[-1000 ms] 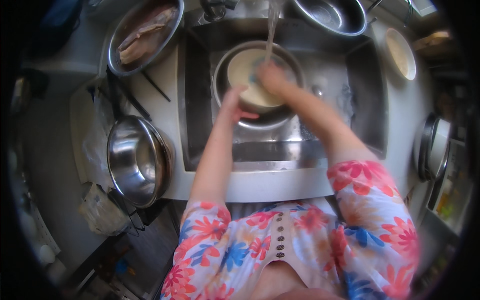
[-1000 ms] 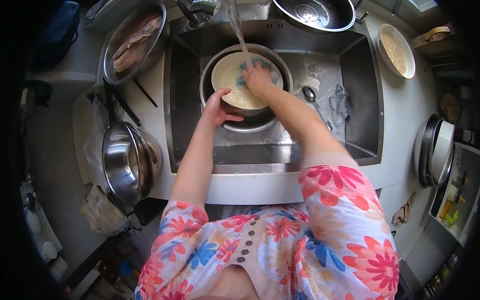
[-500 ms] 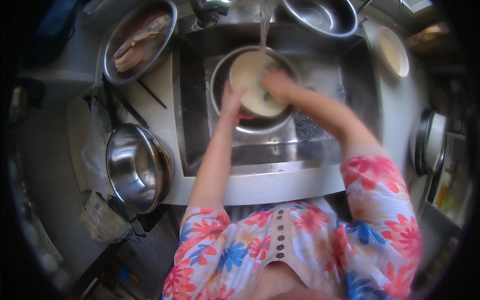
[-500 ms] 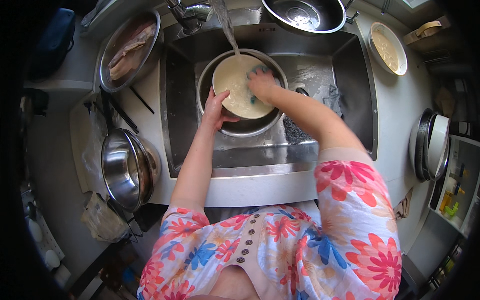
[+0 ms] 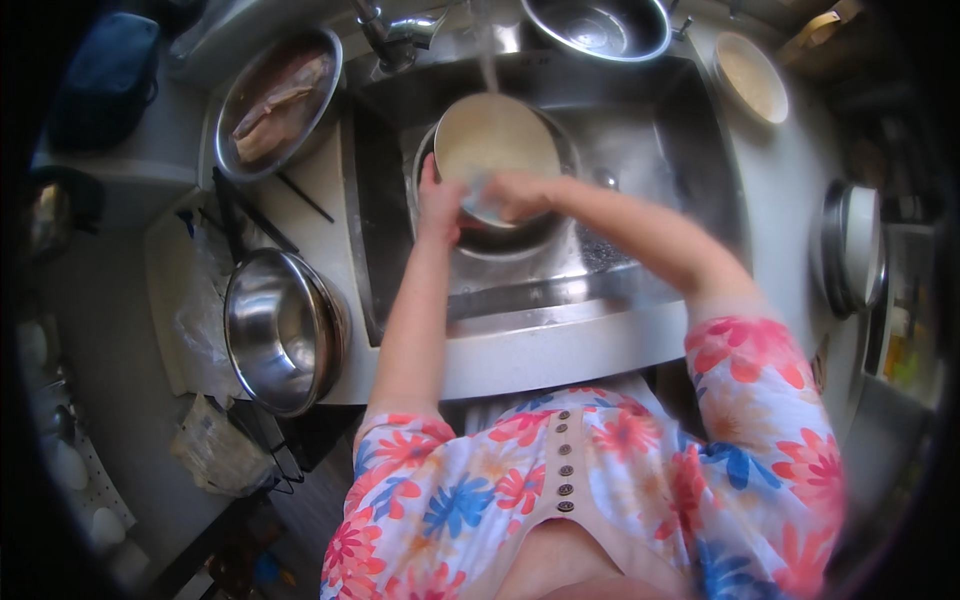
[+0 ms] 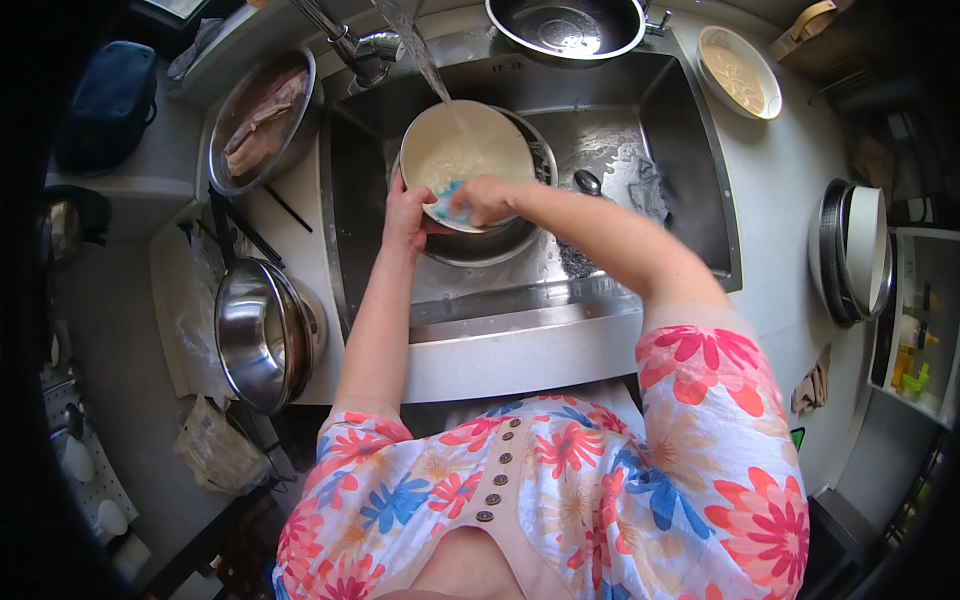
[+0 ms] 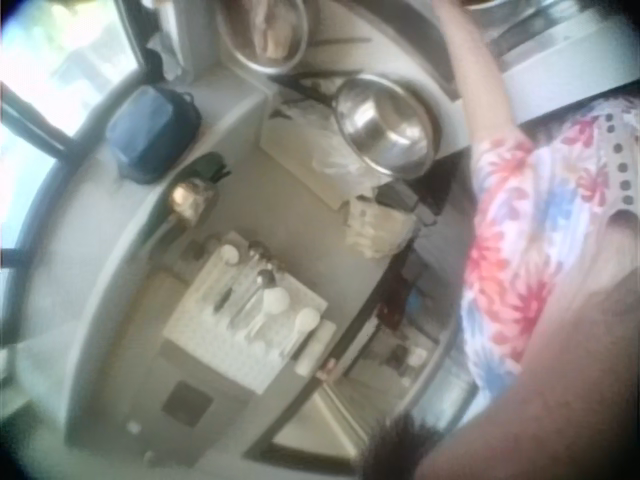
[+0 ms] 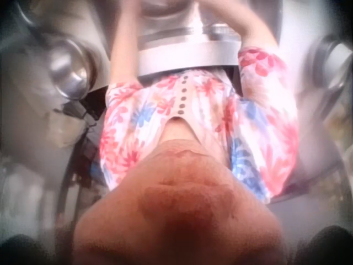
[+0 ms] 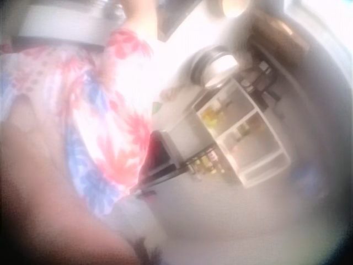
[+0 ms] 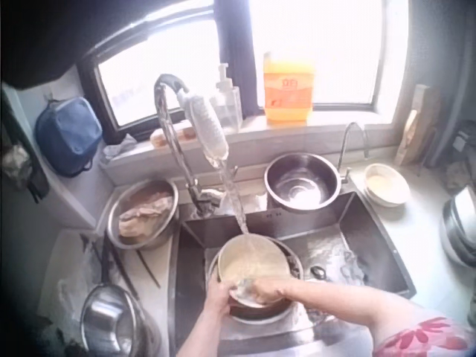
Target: The person washes several metal bowls and a plastic colander in a kitchen sink using a sponge and soap, rinsing them under running water.
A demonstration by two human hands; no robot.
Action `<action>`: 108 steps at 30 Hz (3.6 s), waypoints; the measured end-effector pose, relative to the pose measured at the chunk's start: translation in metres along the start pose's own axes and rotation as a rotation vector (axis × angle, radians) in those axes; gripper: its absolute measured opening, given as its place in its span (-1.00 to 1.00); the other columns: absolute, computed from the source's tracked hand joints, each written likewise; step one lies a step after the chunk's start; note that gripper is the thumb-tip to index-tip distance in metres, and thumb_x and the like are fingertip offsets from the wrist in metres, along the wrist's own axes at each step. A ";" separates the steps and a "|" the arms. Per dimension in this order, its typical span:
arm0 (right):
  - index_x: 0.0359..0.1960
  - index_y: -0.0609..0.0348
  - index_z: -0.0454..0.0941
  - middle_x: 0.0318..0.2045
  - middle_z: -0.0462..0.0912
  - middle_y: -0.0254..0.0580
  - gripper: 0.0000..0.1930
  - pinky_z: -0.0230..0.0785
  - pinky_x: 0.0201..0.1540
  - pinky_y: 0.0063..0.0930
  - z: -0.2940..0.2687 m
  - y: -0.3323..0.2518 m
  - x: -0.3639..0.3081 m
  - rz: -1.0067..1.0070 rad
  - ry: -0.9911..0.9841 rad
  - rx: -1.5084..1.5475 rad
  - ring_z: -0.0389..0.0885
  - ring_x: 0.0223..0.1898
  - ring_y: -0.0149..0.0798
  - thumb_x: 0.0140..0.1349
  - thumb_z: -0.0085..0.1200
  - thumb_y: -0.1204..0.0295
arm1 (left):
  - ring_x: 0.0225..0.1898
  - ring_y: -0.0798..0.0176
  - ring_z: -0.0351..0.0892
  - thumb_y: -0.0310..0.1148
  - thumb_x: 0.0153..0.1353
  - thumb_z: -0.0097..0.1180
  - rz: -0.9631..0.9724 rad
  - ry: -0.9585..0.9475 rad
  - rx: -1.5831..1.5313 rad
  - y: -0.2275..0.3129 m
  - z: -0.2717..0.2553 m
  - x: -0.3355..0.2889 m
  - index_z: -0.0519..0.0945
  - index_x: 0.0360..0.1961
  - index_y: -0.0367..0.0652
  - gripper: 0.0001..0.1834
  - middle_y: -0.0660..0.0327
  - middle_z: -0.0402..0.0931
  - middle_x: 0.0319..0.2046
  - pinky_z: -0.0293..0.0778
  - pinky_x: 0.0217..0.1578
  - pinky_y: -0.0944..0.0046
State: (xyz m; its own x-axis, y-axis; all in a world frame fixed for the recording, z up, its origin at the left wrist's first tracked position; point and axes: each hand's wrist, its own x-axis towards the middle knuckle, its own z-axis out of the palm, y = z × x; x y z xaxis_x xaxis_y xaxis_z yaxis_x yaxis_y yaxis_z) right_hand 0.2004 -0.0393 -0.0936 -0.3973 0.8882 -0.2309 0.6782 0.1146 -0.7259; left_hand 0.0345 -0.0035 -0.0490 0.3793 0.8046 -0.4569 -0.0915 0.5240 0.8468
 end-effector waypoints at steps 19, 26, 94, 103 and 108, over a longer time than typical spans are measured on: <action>-0.12 -0.02 0.45 -0.20 0.51 -0.10 -0.58 0.31 -0.14 -0.18 -0.102 0.006 -0.193 0.944 0.131 -0.403 0.44 -0.12 -0.06 -0.14 0.03 0.36 | -0.01 -0.09 0.22 -0.64 -0.11 -0.10 0.981 -0.019 1.285 0.039 0.016 -0.019 0.25 0.08 0.02 -0.36 -0.03 0.20 -0.02 0.22 -0.02 0.10; 0.04 0.08 0.14 -0.23 0.47 0.12 -0.40 0.30 -0.16 -0.21 -0.069 -0.041 -0.085 0.216 0.536 -0.201 0.45 -0.19 0.06 -0.07 0.07 0.28 | 0.01 -0.02 0.26 -0.63 -0.07 -0.15 1.080 -0.033 1.374 0.043 0.037 -0.030 0.36 0.01 0.01 -0.46 0.00 0.25 -0.02 0.23 0.01 0.19; -0.30 -0.10 0.51 -0.39 0.54 -0.36 -0.81 0.03 -0.10 -0.04 0.002 -0.037 -0.061 0.264 -0.056 -0.480 0.33 -0.09 -0.25 0.01 0.01 0.27 | -0.58 0.09 0.53 -0.24 -0.05 -0.01 -0.282 0.016 0.526 0.019 -0.010 -0.007 0.31 -0.16 -0.38 -0.52 -0.02 0.45 -0.41 0.51 -0.68 0.23; -0.11 0.03 0.41 -0.13 0.44 -0.13 -0.63 0.27 -0.05 -0.25 -0.056 0.033 -0.144 0.609 0.338 -0.516 0.35 -0.06 -0.07 -0.05 -0.01 0.44 | -0.52 0.24 0.49 -0.57 -0.32 -0.05 0.097 0.277 0.601 0.012 -0.018 -0.016 0.11 0.12 -0.19 -0.21 0.11 0.44 -0.41 0.45 -0.73 0.31; -0.20 0.10 0.41 -0.14 0.42 -0.10 -0.68 0.34 -0.16 -0.19 -0.030 0.114 -0.196 0.970 0.235 -0.702 0.35 -0.09 0.06 -0.08 -0.02 0.46 | -0.52 0.30 0.47 -0.53 -0.29 -0.04 0.305 0.316 0.919 0.000 -0.011 -0.003 0.21 0.10 -0.13 -0.26 0.18 0.46 -0.45 0.43 -0.53 0.34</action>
State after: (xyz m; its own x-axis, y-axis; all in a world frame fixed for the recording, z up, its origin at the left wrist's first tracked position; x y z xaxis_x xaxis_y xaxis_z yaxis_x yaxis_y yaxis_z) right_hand 0.3740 -0.1870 -0.1111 0.5320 0.7892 -0.3068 0.8467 -0.4901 0.2072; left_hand 0.0233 -0.0032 -0.0509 0.1858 0.9747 -0.1246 0.6491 -0.0265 0.7603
